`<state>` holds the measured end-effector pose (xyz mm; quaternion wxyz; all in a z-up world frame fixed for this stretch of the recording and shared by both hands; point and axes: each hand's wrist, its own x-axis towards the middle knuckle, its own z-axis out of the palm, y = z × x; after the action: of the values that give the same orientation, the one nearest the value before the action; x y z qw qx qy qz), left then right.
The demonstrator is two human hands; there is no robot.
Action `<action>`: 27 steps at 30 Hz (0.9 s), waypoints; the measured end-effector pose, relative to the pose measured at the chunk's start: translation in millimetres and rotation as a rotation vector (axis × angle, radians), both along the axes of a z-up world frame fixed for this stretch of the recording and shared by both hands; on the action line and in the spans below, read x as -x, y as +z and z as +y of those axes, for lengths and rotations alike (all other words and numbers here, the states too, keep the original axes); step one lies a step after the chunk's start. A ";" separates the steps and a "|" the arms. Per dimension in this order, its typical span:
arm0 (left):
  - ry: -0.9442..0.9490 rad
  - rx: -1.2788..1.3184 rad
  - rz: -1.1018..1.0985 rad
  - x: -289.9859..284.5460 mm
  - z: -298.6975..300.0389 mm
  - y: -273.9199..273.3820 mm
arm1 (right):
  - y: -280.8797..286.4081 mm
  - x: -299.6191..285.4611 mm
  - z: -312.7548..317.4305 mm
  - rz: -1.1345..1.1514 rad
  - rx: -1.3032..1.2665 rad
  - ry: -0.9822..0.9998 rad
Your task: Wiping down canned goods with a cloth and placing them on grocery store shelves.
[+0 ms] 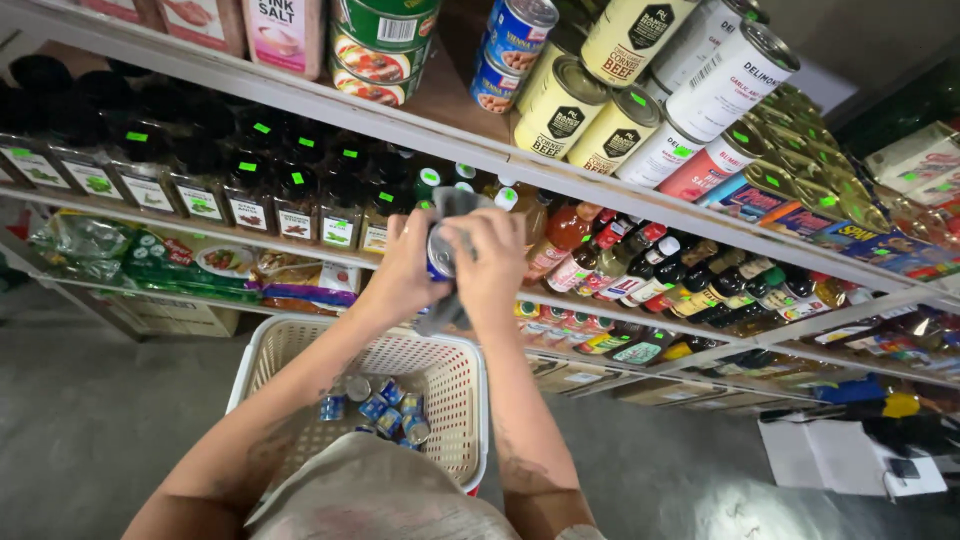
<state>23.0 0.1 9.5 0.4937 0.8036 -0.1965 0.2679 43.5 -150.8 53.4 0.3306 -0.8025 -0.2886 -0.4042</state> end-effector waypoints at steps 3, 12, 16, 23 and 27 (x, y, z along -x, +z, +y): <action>0.000 -0.015 -0.079 -5.7 5.6 13.5 | 7.0 18.9 5.3 -0.029 0.041 0.033; -0.239 1.264 0.734 -3.3 -19.8 38.0 | -32.5 28.4 39.8 0.027 -0.246 0.090; -0.230 1.369 0.774 1.4 -29.7 42.7 | -57.4 9.9 37.1 -0.015 -0.289 -0.030; -0.287 1.047 0.557 19.3 -22.0 64.9 | 6.8 6.7 -11.3 0.219 -0.329 0.013; -0.247 0.713 0.325 0.0 -4.3 103.6 | 51.9 15.3 -31.8 0.487 -0.249 0.203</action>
<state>23.0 -4.2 113.1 0.7943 0.5845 -0.1056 0.1274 28.2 -182.7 105.3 0.5249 -0.7962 -0.2277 -0.1966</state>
